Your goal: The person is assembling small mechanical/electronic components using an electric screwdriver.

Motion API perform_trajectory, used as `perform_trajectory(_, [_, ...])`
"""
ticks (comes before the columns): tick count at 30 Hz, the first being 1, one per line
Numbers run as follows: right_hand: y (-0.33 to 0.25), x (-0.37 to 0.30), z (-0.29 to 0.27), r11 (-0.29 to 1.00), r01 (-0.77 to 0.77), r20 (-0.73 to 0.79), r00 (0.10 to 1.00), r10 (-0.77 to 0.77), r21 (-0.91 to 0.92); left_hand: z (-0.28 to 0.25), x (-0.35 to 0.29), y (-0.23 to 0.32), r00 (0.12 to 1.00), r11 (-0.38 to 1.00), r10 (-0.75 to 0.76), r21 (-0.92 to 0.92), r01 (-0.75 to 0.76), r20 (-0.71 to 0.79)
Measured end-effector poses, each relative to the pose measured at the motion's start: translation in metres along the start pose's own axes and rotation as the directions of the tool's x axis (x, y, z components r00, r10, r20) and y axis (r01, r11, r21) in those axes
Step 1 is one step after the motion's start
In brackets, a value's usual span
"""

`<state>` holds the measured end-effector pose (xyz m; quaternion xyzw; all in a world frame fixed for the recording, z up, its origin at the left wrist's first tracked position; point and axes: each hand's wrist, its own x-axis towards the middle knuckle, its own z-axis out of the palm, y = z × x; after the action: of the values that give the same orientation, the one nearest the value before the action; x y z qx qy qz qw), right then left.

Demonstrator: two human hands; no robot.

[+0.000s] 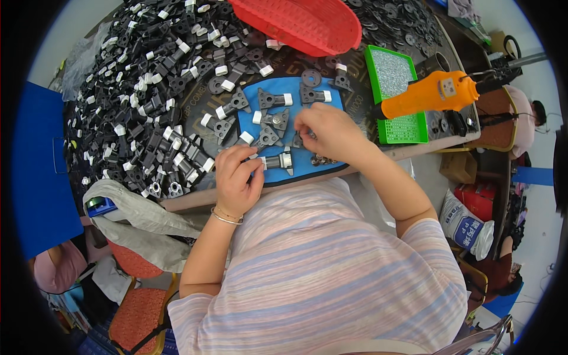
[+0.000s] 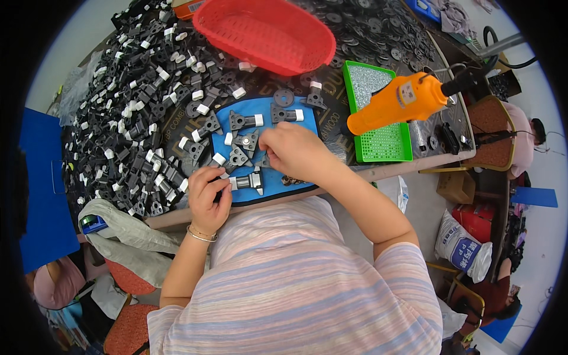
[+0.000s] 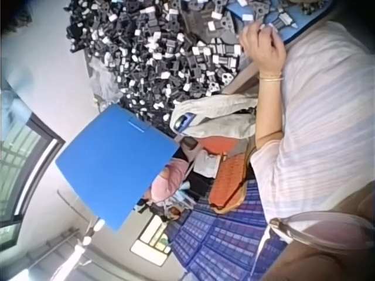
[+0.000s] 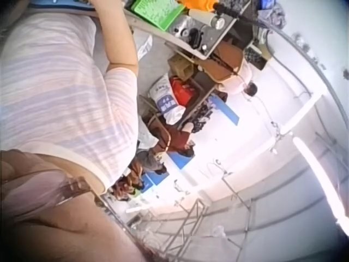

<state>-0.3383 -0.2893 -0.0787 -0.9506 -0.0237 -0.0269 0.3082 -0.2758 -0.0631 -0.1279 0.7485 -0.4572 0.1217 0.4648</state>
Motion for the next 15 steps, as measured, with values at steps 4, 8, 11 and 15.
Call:
perform_trajectory(4, [0.002, -0.009, 0.004, 0.963, 0.214, -0.106, 0.967, -0.233, -0.166, 0.0, 0.0, 0.0, 1.0, 1.0, 0.003, -0.003, -0.003, 0.0])
perform_trajectory(8, [0.001, -0.019, -0.001, 0.967, 0.198, -0.077, 0.974, -0.212, -0.161, 0.0, 0.0, 0.0, 1.0, 1.0, 0.001, 0.0, -0.001, -0.006])
perform_trajectory(11, [-0.002, -0.023, -0.003, 0.981, 0.155, -0.086, 0.983, -0.165, -0.116, -0.001, 0.0, 0.0, 1.0, 1.0, -0.001, -0.002, 0.001, -0.005])
perform_trajectory(15, [-0.003, -0.023, -0.001, 0.986, 0.154, -0.106, 0.981, -0.16, -0.064, -0.001, 0.001, 0.001, 1.0, 1.0, -0.003, 0.002, 0.003, 0.0])
